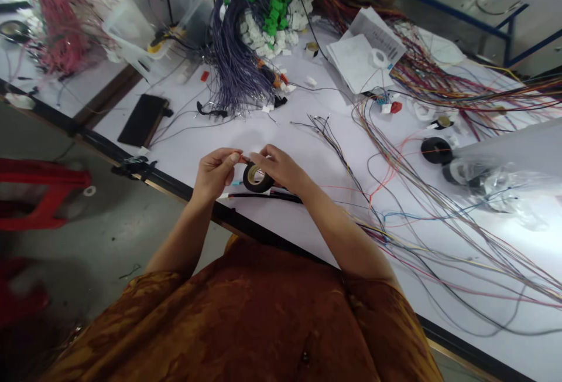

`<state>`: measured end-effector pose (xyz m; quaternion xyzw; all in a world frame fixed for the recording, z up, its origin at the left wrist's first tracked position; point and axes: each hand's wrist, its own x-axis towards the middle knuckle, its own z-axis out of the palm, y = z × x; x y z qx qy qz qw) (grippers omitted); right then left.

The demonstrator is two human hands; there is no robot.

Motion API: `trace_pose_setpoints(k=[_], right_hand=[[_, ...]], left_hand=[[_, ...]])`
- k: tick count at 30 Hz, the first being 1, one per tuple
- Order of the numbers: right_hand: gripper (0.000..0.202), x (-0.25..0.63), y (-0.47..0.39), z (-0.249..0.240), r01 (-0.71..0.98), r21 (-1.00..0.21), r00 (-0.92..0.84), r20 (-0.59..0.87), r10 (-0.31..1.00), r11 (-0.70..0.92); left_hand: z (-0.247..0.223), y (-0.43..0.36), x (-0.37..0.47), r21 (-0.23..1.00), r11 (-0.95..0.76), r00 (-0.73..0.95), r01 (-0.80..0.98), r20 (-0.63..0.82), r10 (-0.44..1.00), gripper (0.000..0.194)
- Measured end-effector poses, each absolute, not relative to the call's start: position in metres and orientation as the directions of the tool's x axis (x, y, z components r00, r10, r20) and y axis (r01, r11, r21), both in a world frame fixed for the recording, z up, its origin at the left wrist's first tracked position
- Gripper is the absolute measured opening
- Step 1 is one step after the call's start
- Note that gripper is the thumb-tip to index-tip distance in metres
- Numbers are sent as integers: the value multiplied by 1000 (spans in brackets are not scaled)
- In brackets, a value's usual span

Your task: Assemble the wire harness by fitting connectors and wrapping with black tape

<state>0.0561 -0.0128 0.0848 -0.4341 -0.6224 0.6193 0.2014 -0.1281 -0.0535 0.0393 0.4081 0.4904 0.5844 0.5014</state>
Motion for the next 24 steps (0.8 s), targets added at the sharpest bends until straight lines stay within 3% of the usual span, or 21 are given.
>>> trace_pose_setpoints(k=[4,6,8,10,12,14,16,18,20,21,24], right_hand=[[30,53,-54,77,353,-901,-482,55,874,252],[33,52,-67,73,340,-888,-460,130,878,309],[32,50,-62,70,277,-949,-339,50,940,150],[32,48,-44,67,136,-977,-260,-195,946,-164],[26,47,-22,64,5,-897,-354,-414,839,-441],[18,50,-12,61,-65,-851,-404,-455,793,-521],[23,57,-23,54,-61,-932,-289,-326,900,-357],[37,66,-50,45,114,-993,-192,-22,981,0],[46,75,-79,36,340,-869,-292,266,919,360],[49,78,-92,33,409,-780,-353,342,871,473],[57,81,-109,27,468,-681,-401,405,822,564]], left_hand=[[44,-50,-127,978,41,-166,-205,-76,983,25],[49,-52,-125,970,82,-158,-228,-120,980,27],[56,-57,-121,970,89,-142,-228,-124,982,29],[64,-63,-116,983,47,-125,-177,-69,990,30],[68,-68,-111,995,-18,-121,-100,6,993,29],[67,-70,-109,996,-65,-171,-67,53,984,29],[61,-69,-107,993,-74,-249,-89,50,967,29],[55,-65,-107,991,-50,-286,-121,13,958,30],[51,-63,-106,989,-3,-275,-149,-38,961,31],[50,-62,-105,986,20,-266,-167,-65,962,32],[52,-61,-104,976,53,-264,-211,-109,958,34]])
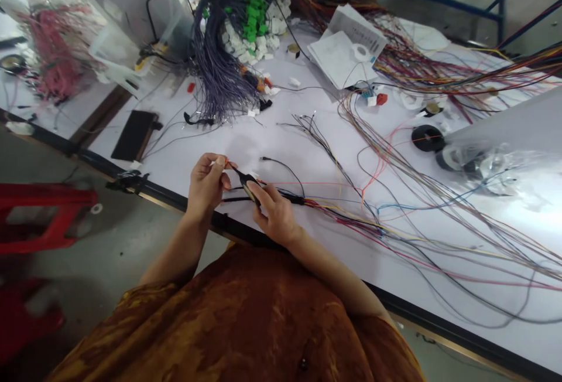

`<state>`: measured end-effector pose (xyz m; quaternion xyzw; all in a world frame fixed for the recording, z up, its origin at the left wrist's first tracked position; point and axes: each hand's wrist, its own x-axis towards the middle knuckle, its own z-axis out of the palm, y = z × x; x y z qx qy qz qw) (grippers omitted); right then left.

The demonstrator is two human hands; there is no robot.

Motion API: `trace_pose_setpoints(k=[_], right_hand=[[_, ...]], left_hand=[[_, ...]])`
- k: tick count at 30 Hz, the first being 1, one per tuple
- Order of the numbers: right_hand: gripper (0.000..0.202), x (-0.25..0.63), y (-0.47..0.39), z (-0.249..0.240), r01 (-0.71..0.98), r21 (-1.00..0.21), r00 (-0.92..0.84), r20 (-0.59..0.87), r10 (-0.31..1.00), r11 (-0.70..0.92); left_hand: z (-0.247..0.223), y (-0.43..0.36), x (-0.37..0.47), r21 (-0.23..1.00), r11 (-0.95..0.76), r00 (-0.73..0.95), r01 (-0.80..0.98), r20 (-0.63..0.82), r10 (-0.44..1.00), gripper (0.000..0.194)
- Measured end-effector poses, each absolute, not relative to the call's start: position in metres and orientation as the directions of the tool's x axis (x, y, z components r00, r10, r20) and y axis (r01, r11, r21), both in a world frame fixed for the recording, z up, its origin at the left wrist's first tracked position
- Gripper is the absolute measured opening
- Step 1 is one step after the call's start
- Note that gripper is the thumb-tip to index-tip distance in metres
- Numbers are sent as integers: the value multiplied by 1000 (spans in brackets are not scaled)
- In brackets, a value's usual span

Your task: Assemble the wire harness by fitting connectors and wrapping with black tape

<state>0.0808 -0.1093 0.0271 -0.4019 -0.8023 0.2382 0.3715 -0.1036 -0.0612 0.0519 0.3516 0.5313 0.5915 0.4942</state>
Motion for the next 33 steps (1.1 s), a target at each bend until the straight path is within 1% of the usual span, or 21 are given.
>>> trace_pose_setpoints(k=[3,5,7,8,9,10,11,12,13,15,16,17,19,21,22,24,26,27,30,32,33], right_hand=[[59,79,-107,28,459,-699,-410,381,829,548],[55,79,-104,31,480,-687,-461,331,823,545],[43,80,-101,35,449,-704,-507,306,806,550],[35,79,-98,38,409,-740,-494,313,811,534],[28,77,-93,42,359,-797,-436,318,842,486],[24,75,-87,45,295,-870,-339,292,894,396],[25,71,-79,49,211,-941,-238,212,948,263],[29,68,-70,53,111,-989,-168,77,983,97],[33,65,-60,56,6,-996,-149,-84,985,-84],[33,62,-42,60,-170,-903,-238,-352,905,-396],[31,62,-36,59,-236,-838,-283,-425,860,-492],[31,65,-32,58,-300,-785,-298,-463,834,-543],[38,73,-33,52,-408,-734,-263,-475,840,-543],[48,83,-40,45,-460,-738,-217,-445,869,-493],[50,88,-43,42,-467,-745,-204,-432,878,-475],[51,94,-49,39,-463,-760,-190,-419,888,-457],[50,96,-50,37,-446,-774,-182,-413,892,-449],[50,96,-50,36,-434,-783,-182,-408,895,-445],[47,94,-54,33,-357,-850,-166,-351,922,-388],[46,96,-66,31,-205,-950,-100,-219,970,-236],[47,98,-75,31,-80,-990,-81,-113,990,-119]], left_hand=[[57,-62,-104,987,30,-281,-156,-74,957,34],[61,-64,-104,995,19,-283,-98,-46,958,35],[66,-67,-104,997,22,-268,-72,-41,962,35],[69,-69,-104,997,22,-252,-71,-39,967,35],[72,-71,-103,998,16,-234,-68,-31,972,34],[76,-74,-102,998,1,-212,-55,-13,977,33],[80,-77,-100,999,-24,-189,-31,18,982,32],[83,-80,-99,998,-56,-162,5,56,985,30],[86,-83,-98,995,-86,-133,41,91,987,30],[86,-86,-96,990,-122,-106,69,129,986,30],[83,-86,-96,991,-123,-124,48,128,984,31],[79,-84,-97,994,-112,-162,5,111,980,32],[68,-79,-102,992,-61,-261,-107,31,965,35],[56,-75,-107,980,7,-283,-201,-65,957,36],[50,-73,-109,971,42,-242,-235,-101,965,36],[41,-71,-111,959,102,-89,-264,-129,988,37],[36,-71,-107,962,126,44,-243,-119,992,41],[34,-70,-104,970,120,71,-214,-107,992,42],[34,-66,-90,997,39,15,-64,-38,999,30],[37,-62,-83,1000,13,-64,20,-12,998,28],[40,-61,-81,999,25,-104,29,-22,994,30]])
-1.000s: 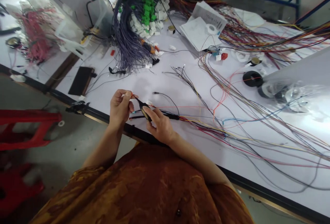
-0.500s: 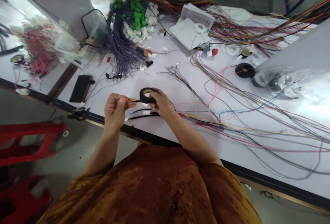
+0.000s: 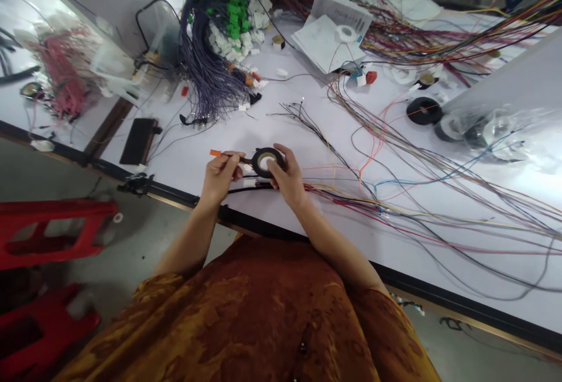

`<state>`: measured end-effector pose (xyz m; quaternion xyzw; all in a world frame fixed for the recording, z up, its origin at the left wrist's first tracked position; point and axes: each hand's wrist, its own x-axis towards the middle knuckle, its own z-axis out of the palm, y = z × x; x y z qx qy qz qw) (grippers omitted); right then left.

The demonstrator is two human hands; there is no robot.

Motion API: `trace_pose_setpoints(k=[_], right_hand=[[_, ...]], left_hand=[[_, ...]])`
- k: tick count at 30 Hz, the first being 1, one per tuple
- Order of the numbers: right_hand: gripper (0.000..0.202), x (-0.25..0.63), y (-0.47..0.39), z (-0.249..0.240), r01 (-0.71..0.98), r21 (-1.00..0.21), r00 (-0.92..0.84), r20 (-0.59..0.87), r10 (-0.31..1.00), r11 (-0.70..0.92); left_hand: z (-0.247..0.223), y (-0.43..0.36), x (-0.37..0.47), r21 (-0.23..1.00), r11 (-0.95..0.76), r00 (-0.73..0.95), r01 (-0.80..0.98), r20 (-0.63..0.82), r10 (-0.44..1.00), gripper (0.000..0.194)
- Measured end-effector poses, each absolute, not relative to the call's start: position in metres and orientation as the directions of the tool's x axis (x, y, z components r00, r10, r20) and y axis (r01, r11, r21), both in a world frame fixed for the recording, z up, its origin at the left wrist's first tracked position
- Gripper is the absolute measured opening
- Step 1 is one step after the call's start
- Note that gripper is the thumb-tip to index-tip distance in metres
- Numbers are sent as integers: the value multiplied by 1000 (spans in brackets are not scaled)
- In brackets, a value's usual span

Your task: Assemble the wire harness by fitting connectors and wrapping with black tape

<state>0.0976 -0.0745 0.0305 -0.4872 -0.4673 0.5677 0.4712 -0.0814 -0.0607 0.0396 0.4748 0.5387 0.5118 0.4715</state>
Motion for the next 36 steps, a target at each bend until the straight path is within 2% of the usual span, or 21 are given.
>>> trace_pose_setpoints(k=[1,3,5,7,9,10,12,13,15,17,19,21,23,25,26,28,29,31,32,34,36], right_hand=[[47,100,-84,31,61,-998,-97,4,995,10],[41,103,-103,33,267,-932,-211,191,959,244],[31,101,-110,39,299,-894,-257,261,931,333],[33,94,-100,48,186,-956,-146,202,969,227],[44,86,-78,55,-16,-1000,-55,-22,998,-23],[47,83,-67,56,-117,-979,-66,-159,985,-166],[44,83,-51,55,-231,-903,-140,-337,931,-361],[42,86,-50,52,-237,-893,-143,-357,923,-382],[44,95,-62,43,-142,-957,-85,-242,967,-252],[46,107,-86,34,82,-996,-82,26,996,33],[39,114,-108,31,257,-925,-204,232,951,281],[31,113,-114,34,278,-901,-227,274,935,332],[36,108,-103,41,149,-971,-84,177,981,188],[48,101,-81,48,-86,-995,23,-44,999,-42],[50,100,-70,50,-202,-966,14,-167,986,-161],[48,100,-55,51,-354,-868,-79,-342,936,-347],[48,102,-52,49,-394,-829,-118,-382,916,-397],[51,108,-53,42,-433,-799,-141,-397,907,-417],[54,111,-56,38,-439,-801,-130,-392,911,-407],[56,117,-64,31,-429,-811,-99,-396,913,-398],[54,121,-70,27,-344,-852,-77,-392,917,-394]], left_hand=[[43,-60,-80,999,51,-139,14,-49,989,31],[52,-61,-80,993,114,-166,-44,-119,979,34],[65,-67,-80,992,119,-145,-30,-122,982,35],[80,-77,-79,992,18,-52,124,-12,999,32],[90,-87,-76,941,-155,106,302,128,986,26],[92,-89,-75,905,-232,157,356,186,970,25],[88,-89,-72,876,-297,122,379,271,955,27],[82,-86,-71,892,-274,43,359,277,960,29],[68,-76,-70,950,-157,-127,269,196,972,35],[58,-65,-68,988,-27,-205,151,58,977,37],[58,-60,-66,997,40,-206,59,-27,978,37],[69,-62,-63,998,41,-148,40,-34,988,35],[83,-70,-61,992,-17,-31,123,21,999,32],[91,-79,-60,969,-100,89,224,82,993,29],[91,-81,-61,965,-120,107,233,97,989,29],[81,-81,-64,988,-86,25,131,83,996,30],[73,-79,-65,998,-49,-48,39,51,998,31],[54,-72,-65,992,12,-138,-129,-30,990,36],[45,-69,-64,985,39,-127,-166,-61,990,37],[33,-66,-58,989,77,-22,-127,-80,997,35],[29,-66,-51,997,71,67,-16,-70,995,30]])
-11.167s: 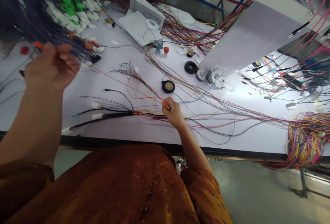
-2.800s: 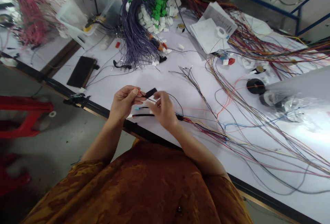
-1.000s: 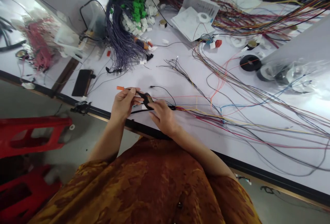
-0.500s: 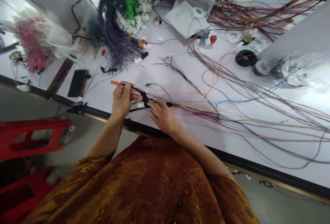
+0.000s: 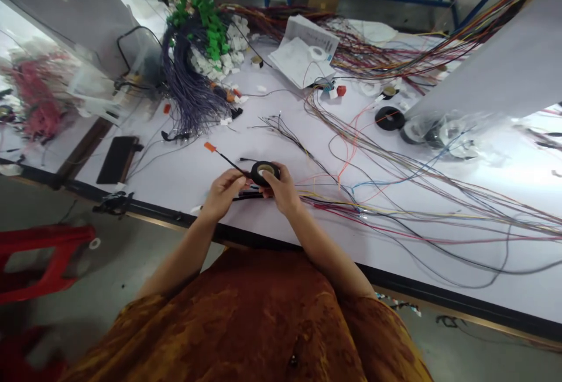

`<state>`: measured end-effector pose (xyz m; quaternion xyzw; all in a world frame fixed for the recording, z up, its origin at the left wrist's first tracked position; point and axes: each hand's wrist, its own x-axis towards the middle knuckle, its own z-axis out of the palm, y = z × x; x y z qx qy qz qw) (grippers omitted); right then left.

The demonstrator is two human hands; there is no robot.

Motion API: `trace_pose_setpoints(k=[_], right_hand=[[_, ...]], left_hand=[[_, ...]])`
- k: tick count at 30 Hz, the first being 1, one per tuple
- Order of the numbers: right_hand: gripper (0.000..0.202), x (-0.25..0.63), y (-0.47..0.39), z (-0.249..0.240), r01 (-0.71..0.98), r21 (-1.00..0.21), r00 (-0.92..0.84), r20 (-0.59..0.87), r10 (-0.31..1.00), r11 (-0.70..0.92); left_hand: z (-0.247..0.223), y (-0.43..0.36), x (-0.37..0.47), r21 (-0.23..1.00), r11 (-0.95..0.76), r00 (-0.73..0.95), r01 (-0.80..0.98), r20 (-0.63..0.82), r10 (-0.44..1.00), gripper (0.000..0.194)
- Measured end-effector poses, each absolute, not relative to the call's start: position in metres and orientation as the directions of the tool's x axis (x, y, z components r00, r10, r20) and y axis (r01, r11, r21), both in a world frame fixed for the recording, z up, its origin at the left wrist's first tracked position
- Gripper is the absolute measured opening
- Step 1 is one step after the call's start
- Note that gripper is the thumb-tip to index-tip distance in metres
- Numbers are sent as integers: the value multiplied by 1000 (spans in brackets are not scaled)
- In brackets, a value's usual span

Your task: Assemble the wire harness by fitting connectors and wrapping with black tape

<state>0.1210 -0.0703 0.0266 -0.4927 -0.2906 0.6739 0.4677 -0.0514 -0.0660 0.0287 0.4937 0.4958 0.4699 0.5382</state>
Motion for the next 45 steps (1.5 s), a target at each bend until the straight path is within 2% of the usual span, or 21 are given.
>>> trace_pose_setpoints(k=[2,4,6,8,11,14,18,20,23,26,29,33,37,39,42,45], right_hand=[[53,126,-72,26,-127,-945,-20,-300,954,-300],[59,132,-70,29,184,-978,6,-94,996,-93],[67,137,-64,34,440,-887,-104,100,990,136],[68,139,-56,38,545,-780,-312,151,938,307],[67,131,-50,43,579,-690,-475,148,867,435],[69,117,-56,48,659,-592,-429,211,879,464],[57,103,-75,54,769,-440,-407,223,886,464],[52,100,-82,56,820,-357,-386,232,893,448],[57,100,-88,56,877,-286,-332,221,917,386],[64,104,-88,53,875,-331,-314,168,935,353],[60,110,-84,52,824,-415,-358,146,922,386],[52,114,-78,49,723,-528,-435,154,887,446],[43,117,-71,43,611,-651,-468,160,869,450],[35,119,-66,42,574,-687,-486,151,860,445],[23,118,-59,46,590,-669,-506,129,853,452],[20,111,-63,60,708,-546,-488,82,869,448]], left_hand=[[31,-67,-47,997,41,74,69,-46,996,25],[34,-68,-46,996,18,54,91,-23,998,25],[37,-68,-47,995,-8,65,100,2,998,25],[38,-69,-49,991,-45,90,128,34,995,25],[34,-70,-50,971,-80,62,227,67,996,25],[29,-73,-52,940,-82,-38,331,100,994,24],[25,-74,-54,893,-48,-96,448,101,990,23],[24,-71,-53,878,-8,-140,479,85,986,23],[24,-68,-47,886,28,-184,462,65,981,29],[28,-69,-44,898,85,-93,431,-50,994,36],[33,-70,-45,896,96,-20,434,-97,995,37],[35,-70,-49,884,25,-26,467,-14,1000,33],[29,-72,-48,788,-105,-46,607,166,985,29],[25,-75,-48,784,-137,-43,606,204,978,29],[18,-79,-47,882,-53,-61,468,92,994,30],[15,-79,-49,974,129,-72,184,-117,990,33]])
